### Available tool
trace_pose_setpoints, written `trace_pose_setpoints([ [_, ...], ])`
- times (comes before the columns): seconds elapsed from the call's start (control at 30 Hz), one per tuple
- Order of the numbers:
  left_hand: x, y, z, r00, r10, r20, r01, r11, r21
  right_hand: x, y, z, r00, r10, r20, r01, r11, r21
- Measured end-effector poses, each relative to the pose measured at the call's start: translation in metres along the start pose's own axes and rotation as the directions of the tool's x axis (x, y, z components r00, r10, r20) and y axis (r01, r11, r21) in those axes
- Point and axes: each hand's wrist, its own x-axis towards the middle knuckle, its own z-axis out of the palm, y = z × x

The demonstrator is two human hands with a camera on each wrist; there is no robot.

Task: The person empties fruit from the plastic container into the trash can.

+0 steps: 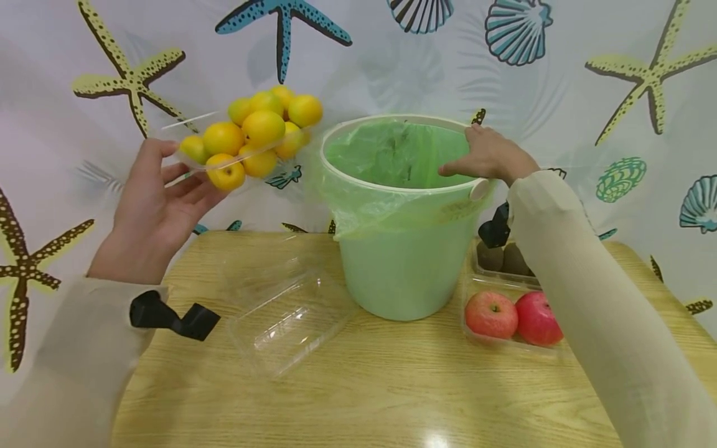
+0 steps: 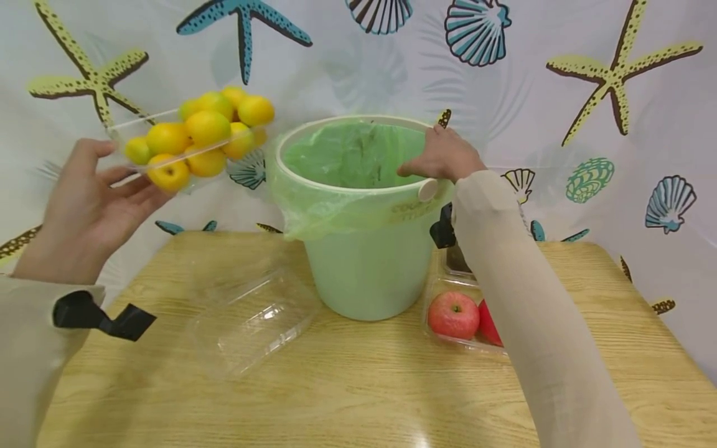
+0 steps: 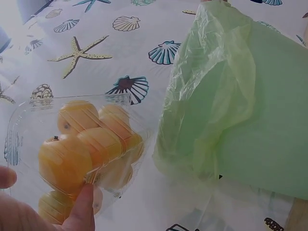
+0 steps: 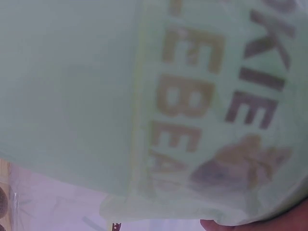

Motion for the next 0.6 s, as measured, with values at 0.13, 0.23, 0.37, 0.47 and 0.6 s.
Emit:
trace_pose_setpoints([
  [0.13, 0.001, -0.003, 0.011, 1.0, 0.025, 0.016, -0.026, 1.0, 0.014, 0.0, 0.0, -0.001, 1.0, -0.001, -0.001, 0.001, 1.0, -0.004],
  [0.23, 0.003, -0.004, 0.018, 0.999, 0.023, 0.027, -0.023, 1.0, 0.014, 0.0, 0.0, -0.001, 1.0, -0.005, 0.0, 0.005, 1.0, -0.003],
  [0.37, 0.006, -0.007, 0.028, 1.0, 0.007, 0.025, -0.007, 1.0, 0.027, 0.001, -0.001, -0.001, 1.0, -0.007, 0.006, 0.007, 1.0, 0.001],
  [0.47, 0.009, -0.01, 0.035, 0.999, 0.011, 0.034, -0.014, 0.997, 0.075, 0.002, -0.001, 0.0, 1.0, -0.005, 0.004, 0.005, 1.0, 0.0],
  [0.6, 0.012, -0.015, 0.047, 0.999, 0.024, 0.036, -0.029, 0.989, 0.142, 0.002, 0.0, 0.0, 1.0, -0.005, 0.0, 0.005, 1.0, 0.0],
])
